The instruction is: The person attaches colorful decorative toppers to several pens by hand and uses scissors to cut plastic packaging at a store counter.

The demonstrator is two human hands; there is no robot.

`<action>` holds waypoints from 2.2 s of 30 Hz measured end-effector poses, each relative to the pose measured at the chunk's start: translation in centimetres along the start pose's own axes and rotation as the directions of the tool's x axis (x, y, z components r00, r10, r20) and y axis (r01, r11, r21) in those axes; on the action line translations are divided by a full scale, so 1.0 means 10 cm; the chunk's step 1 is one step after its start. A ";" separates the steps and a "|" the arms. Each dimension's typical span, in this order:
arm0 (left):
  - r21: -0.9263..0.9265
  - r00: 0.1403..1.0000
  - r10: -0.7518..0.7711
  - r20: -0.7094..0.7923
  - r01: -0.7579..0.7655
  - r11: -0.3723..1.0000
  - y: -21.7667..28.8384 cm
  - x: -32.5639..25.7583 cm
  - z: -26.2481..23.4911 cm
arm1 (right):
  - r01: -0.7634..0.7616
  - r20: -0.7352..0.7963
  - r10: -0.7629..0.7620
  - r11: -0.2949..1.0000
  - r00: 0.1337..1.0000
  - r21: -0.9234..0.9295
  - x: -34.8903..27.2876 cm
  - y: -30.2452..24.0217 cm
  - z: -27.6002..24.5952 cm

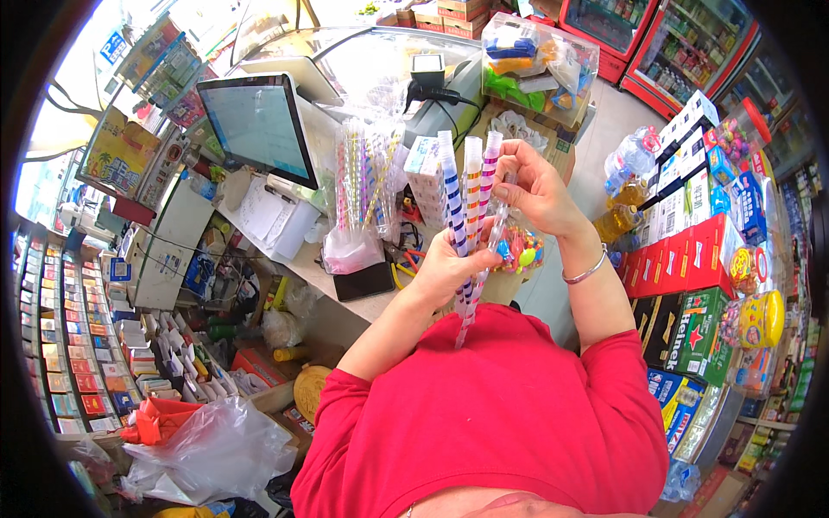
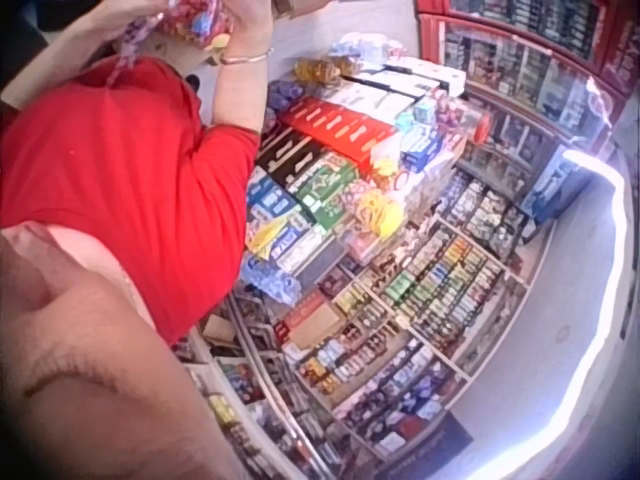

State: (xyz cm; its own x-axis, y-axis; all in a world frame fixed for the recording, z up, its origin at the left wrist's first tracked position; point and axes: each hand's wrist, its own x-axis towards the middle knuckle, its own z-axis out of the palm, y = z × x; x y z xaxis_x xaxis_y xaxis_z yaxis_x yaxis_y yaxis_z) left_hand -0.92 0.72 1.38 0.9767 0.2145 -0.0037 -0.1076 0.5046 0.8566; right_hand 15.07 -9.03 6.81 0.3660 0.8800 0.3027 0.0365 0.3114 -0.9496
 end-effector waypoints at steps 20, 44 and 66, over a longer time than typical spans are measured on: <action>0.018 0.988 -0.114 -0.108 0.116 0.993 -0.01 -0.09 -0.13 | -0.032 -0.064 0.026 0.995 0.998 -0.093 0.01 0.11 0.18; 0.016 0.980 -0.201 -0.003 0.201 0.979 0.07 -0.18 -0.09 | -0.036 -0.129 0.050 0.993 0.990 0.109 0.04 0.14 -0.05; 0.279 0.972 -0.231 -0.045 0.234 0.931 0.21 -0.16 -0.37 | 0.023 -0.519 -0.040 0.999 0.854 -0.039 0.05 -0.09 -0.54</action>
State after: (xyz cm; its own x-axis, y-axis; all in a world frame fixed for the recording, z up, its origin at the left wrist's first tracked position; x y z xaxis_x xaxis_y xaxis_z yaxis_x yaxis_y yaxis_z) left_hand -3.39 4.59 1.29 0.9658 0.1299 -0.2244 0.1800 0.2872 0.9408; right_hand 20.28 -10.81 7.40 0.7939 0.5524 0.2540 0.0812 0.3177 -0.9447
